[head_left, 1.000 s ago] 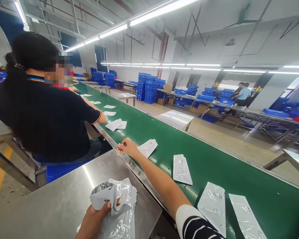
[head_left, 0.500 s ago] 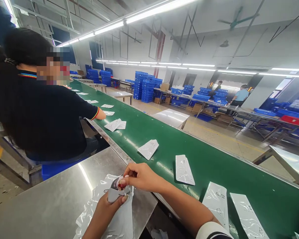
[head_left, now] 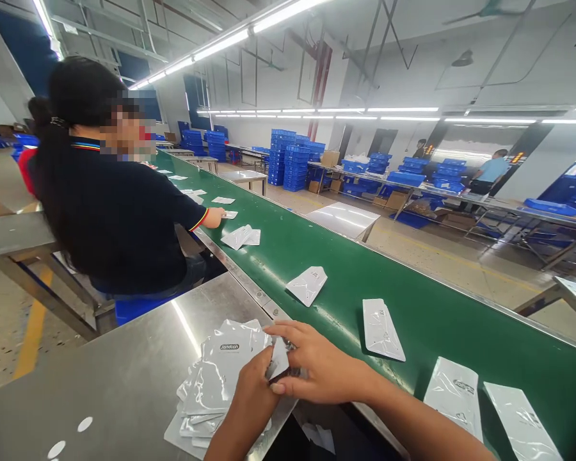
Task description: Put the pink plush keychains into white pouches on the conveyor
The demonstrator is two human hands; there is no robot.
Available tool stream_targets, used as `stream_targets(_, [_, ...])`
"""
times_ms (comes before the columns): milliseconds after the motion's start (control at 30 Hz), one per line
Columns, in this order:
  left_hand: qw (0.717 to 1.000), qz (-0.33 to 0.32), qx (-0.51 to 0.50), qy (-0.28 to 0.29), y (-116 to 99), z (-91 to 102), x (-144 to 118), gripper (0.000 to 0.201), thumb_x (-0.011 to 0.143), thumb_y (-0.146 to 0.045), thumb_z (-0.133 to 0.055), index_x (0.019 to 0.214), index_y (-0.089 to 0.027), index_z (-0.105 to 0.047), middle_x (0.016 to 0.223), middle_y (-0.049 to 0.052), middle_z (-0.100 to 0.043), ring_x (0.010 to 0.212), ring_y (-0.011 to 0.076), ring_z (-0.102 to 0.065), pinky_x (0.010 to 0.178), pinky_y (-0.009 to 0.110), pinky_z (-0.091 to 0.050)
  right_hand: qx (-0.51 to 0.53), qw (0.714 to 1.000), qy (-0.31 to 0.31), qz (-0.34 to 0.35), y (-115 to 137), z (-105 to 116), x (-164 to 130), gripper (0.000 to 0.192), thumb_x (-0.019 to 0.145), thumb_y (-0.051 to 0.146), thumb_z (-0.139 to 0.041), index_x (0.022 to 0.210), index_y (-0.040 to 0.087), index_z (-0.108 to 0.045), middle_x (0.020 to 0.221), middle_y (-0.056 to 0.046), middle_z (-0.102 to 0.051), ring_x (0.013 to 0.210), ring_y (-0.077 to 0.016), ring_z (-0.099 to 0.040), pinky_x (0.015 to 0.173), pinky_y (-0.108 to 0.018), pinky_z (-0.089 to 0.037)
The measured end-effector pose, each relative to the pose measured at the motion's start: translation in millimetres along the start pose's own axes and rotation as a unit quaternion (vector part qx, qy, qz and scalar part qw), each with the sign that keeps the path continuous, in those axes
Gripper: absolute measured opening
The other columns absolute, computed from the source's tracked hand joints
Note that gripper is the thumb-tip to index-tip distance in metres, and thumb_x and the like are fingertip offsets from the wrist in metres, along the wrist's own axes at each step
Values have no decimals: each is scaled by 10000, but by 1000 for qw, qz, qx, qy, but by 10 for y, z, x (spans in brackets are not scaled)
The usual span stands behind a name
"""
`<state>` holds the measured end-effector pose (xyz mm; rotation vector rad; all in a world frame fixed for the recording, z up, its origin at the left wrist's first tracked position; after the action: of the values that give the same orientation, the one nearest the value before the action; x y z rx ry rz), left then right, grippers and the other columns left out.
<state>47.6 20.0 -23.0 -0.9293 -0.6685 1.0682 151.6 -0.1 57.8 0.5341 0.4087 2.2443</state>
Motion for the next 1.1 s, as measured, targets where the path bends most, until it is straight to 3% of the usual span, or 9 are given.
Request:
stream_targets(100, [996, 12, -81, 47, -42, -78, 25, 306, 713, -272, -589, 1008, -195, -563, 913, 30, -670, 852, 216, -603, 750, 289, -458, 71, 994, -53, -60, -154, 74, -120, 299, 888, 338, -466, 727, 183, -663, 1124, -68, -575, 1005, -166, -547, 875, -275, -436])
stream_targets(200, [985, -12, -157, 66, 7, 49, 95, 644, 731, -363, -612, 1303, -210, -359, 1239, 82, -565, 1134, 227, -517, 938, 313, -401, 90, 980, -132, -122, -456, 192, -296, 344, 923, 328, -381, 711, 187, -611, 867, -56, -601, 780, -137, -566, 705, -249, -455])
stream_targets(300, [998, 36, 2, -43, 343, 446, 167, 634, 801, -453, -501, 1350, -199, -312, 1390, 110, -407, 1279, 253, -362, 1033, 387, -295, 47, 959, -195, -200, -945, 398, -571, 386, 910, 426, -368, 661, 189, -544, 784, -50, -590, 697, -147, -543, 645, -261, -438])
stream_targets(400, [947, 141, 240, -157, 739, 829, 124, 643, 758, -513, -520, 1272, -138, -428, 1327, 166, -447, 1240, 335, -366, 999, 479, -273, -20, 927, -189, -324, -1585, 604, -929, 404, 855, 529, -387, 709, 200, -571, 738, -41, -611, 660, -173, -556, 609, -287, -436])
stream_targets(533, [916, 146, 324, -184, 969, 904, 100, 497, 723, -442, -573, 1138, -171, -540, 1113, 119, -570, 1073, 312, -480, 893, 435, -337, -156, 842, -169, -488, -2202, 820, -1341, 415, 809, 529, -425, 932, 182, -617, 941, -135, -639, 767, -277, -605, 580, -367, -432])
stream_targets(633, [929, 129, 295, -180, 1014, 852, 151, 344, 770, -377, -532, 1061, -197, -571, 1035, 75, -596, 991, 246, -518, 844, 362, -364, -239, 830, -249, -438, -2131, 858, -1249, 448, 837, 521, -395, 1051, 179, -589, 1137, -173, -572, 981, -323, -562, 650, -397, -443])
stream_targets(733, [933, 119, 286, -183, 1024, 838, 190, 315, 799, -358, -504, 1073, -212, -559, 1031, 56, -593, 980, 209, -526, 842, 326, -371, -161, 888, -282, -324, -1850, 543, -825, 368, 861, 470, -392, 1012, 203, -595, 1103, -106, -603, 999, -259, -571, 744, -367, -472])
stream_targets(867, [930, 104, 289, -202, 1022, 837, 175, 419, 797, -372, -518, 1184, -213, -496, 1119, 69, -563, 1040, 219, -506, 895, 348, -357, -16, 959, -212, -186, -1445, -194, -49, 311, 893, 411, -395, 1038, 211, -585, 1092, -71, -617, 1005, -202, -577, 839, -349, -481])
stream_targets(1100, [925, 42, 318, -206, 1051, 794, 159, 391, 826, -365, -483, 1169, -182, -528, 1164, 80, -577, 1071, 248, -501, 915, 395, -380, 26, 993, -112, -28, -1053, -1067, 600, 417, 901, 407, -421, 1253, 192, -486, 1280, -94, -515, 1208, -218, -436, 1037, -425, -319])
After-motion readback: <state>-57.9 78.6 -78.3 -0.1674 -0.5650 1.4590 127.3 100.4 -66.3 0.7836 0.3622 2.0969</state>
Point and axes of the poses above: each hand's wrist, its own x-axis towards the middle knuckle, its own z-axis out of the back of the hand, y = z × x, the point moved 6 cm from there along x, towards the middle knuckle
